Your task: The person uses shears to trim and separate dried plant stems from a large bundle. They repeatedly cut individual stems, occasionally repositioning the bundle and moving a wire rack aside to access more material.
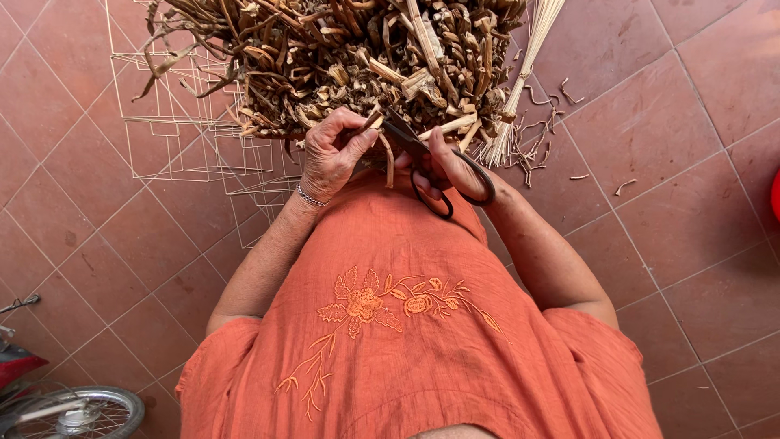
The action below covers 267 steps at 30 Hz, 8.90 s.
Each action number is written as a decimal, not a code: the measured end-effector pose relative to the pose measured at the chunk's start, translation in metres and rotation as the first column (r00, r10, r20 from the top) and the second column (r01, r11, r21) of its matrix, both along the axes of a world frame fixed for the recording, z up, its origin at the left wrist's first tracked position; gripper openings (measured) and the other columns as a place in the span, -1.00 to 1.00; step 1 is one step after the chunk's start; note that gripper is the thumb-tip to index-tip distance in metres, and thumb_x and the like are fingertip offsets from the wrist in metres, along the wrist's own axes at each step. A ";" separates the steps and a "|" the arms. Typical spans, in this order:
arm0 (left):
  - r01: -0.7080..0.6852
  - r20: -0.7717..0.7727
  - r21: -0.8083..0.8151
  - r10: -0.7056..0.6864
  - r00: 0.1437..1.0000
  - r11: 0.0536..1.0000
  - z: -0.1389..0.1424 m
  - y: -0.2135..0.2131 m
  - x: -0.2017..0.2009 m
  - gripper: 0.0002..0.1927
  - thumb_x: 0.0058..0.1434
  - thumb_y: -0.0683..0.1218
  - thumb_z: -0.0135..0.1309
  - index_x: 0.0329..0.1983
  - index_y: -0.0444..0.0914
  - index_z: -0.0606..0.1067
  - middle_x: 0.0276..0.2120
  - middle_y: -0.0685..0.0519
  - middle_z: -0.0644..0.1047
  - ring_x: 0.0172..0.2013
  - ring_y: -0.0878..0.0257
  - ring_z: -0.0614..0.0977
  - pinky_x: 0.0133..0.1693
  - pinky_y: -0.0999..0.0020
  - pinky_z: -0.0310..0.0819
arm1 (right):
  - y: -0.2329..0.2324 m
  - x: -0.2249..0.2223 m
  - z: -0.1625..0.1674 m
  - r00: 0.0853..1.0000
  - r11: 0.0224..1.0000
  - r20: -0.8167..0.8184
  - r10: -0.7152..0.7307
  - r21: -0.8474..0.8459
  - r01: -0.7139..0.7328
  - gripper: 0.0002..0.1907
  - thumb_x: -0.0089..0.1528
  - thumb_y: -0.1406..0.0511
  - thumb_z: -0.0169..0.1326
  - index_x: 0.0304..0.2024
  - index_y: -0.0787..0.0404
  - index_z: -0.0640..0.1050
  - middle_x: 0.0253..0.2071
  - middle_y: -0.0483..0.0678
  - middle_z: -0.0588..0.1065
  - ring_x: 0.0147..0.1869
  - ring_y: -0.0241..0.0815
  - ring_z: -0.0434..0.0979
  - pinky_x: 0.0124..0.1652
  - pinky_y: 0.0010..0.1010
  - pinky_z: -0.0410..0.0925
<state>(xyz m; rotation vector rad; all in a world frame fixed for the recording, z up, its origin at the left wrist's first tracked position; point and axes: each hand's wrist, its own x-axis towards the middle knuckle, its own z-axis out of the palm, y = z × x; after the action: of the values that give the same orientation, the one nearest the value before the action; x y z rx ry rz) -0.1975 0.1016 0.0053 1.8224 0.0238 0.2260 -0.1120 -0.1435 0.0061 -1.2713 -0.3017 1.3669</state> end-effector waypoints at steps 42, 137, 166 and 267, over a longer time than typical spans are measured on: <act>-0.043 -0.260 -0.293 -0.037 0.965 0.955 -0.014 0.002 -0.042 -0.89 0.39 -0.16 0.20 -0.13 -0.26 0.50 -0.35 0.14 0.58 -0.38 0.49 0.58 -0.34 0.57 0.54 | 0.009 -0.006 -0.019 0.967 0.992 0.246 0.066 0.084 -0.090 -0.02 0.30 -0.35 -0.55 -0.01 0.29 0.54 -0.59 -0.16 0.32 -0.57 -0.32 0.28 -0.50 -0.43 0.21; -0.239 0.066 0.083 0.233 0.970 0.968 -0.026 0.264 -0.074 -0.87 0.21 -0.19 0.38 -0.35 -0.27 0.62 -0.30 0.13 0.46 -0.26 0.35 0.52 -0.23 0.43 0.56 | 0.296 -0.046 0.087 -0.249 0.686 0.676 0.694 -0.725 -0.056 -0.17 0.10 -0.30 0.15 0.12 0.17 0.51 -0.39 0.09 0.46 -0.39 -0.07 0.47 -0.30 -0.05 0.34; -0.206 0.002 0.028 0.206 0.979 0.978 -0.029 0.260 -0.113 -0.64 0.20 -0.08 0.34 -0.02 -0.31 0.53 -0.20 0.03 0.57 -0.31 0.37 0.60 -0.32 0.41 0.64 | 0.314 -0.042 0.081 -0.474 0.742 0.666 0.576 -0.669 -0.039 -0.05 0.05 -0.32 0.24 0.21 0.18 0.48 -0.22 0.11 0.38 -0.13 -0.01 0.38 -0.17 -0.07 0.28; -0.738 0.022 -0.337 0.788 0.615 0.585 -0.020 0.351 -0.154 -0.88 0.38 -0.11 0.21 -0.25 -0.25 0.62 -0.44 0.09 0.61 -0.43 0.44 0.58 -0.41 0.49 0.49 | 0.471 -0.108 0.020 0.909 0.884 0.088 0.407 -0.289 -0.368 0.00 0.27 -0.36 -0.55 0.10 0.28 0.52 -0.52 -0.18 0.39 -0.53 -0.38 0.36 -0.53 -0.51 0.24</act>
<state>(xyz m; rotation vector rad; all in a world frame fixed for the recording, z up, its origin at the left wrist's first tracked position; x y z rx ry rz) -0.3513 0.4524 -0.0151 1.3726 0.7184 0.9521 -0.2198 0.3276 0.0256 -1.6018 -0.5106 1.7008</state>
